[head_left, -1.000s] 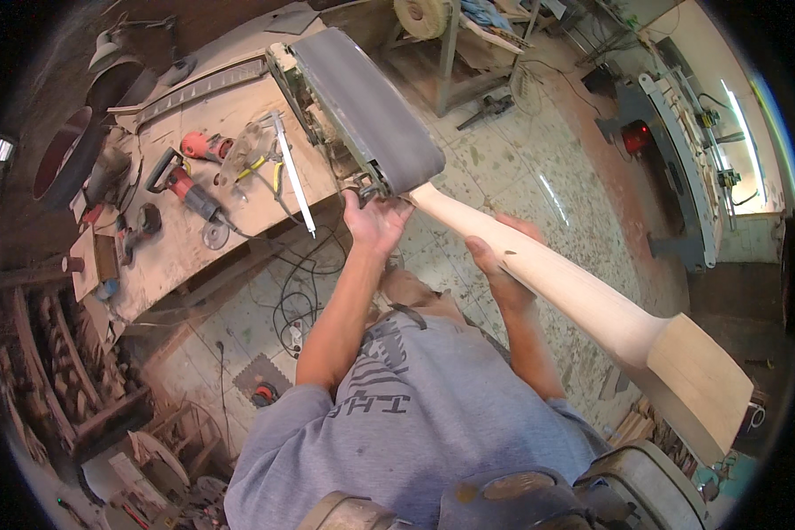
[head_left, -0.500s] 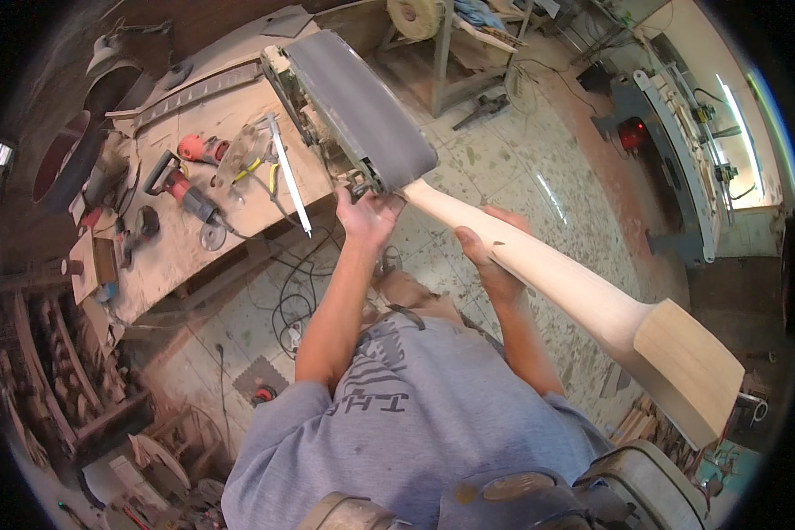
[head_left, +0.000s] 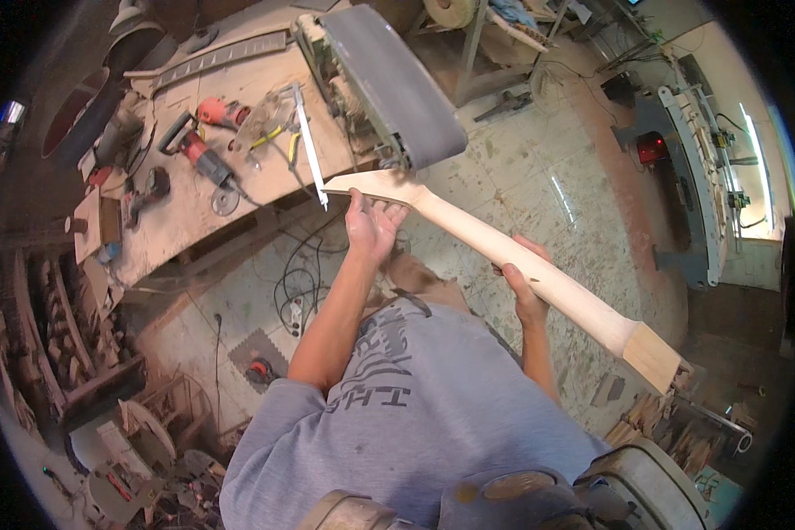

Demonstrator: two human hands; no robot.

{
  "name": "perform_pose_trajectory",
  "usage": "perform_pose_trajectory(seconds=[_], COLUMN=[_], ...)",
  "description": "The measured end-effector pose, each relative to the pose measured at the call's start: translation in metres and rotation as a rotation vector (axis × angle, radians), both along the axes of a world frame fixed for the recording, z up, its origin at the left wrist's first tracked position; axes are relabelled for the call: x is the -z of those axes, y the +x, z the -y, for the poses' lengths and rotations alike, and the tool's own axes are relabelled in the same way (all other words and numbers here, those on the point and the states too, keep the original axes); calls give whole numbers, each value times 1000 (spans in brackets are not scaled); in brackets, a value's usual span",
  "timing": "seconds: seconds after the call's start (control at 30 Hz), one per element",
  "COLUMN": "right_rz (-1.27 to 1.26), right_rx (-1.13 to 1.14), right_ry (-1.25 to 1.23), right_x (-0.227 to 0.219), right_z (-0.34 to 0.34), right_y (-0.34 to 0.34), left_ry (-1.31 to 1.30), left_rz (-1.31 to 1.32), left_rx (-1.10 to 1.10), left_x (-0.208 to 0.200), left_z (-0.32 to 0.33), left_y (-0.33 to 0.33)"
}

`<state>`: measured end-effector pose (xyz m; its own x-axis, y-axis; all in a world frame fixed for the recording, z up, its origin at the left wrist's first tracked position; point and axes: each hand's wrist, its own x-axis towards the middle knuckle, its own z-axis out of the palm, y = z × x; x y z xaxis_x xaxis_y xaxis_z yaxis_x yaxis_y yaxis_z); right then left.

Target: The person sands a wooden guitar neck using a stationary belt sander, turning the piece to smooth different sides of the neck and heel, and then measures the dimensions using a caliper.

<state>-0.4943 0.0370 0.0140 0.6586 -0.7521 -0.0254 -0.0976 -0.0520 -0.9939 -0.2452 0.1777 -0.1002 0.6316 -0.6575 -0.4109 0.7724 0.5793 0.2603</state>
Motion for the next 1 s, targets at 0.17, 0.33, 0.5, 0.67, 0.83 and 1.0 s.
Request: perform_pose_trajectory(seconds=[0.17, 0.33, 0.5, 0.67, 0.83, 1.0], right_rz=[2, 9, -50, -54, -108, -122], right_rx=[-38, -7, 124, 301, 269, 237], right_ry=[229, 215, 161, 111, -383, -416], right_x=[6, 0, -25, -66, -51, -56], right_z=[-6, -6, -13, -34, -27, -30], right_y=[-27, -35, -34, 5, 41, 65], left_ry=[22, 2, -45, -334, -208, -155], left_rz=[115, 147, 80, -88, -162, -155], left_rx=[-32, 29, 112, 134, 47, 42], left_x=[-15, -26, -26, -30, -33, -24], left_z=[-28, -25, 2, 42, 67, 72], left_y=[-22, -25, -21, -7, 13, 25])
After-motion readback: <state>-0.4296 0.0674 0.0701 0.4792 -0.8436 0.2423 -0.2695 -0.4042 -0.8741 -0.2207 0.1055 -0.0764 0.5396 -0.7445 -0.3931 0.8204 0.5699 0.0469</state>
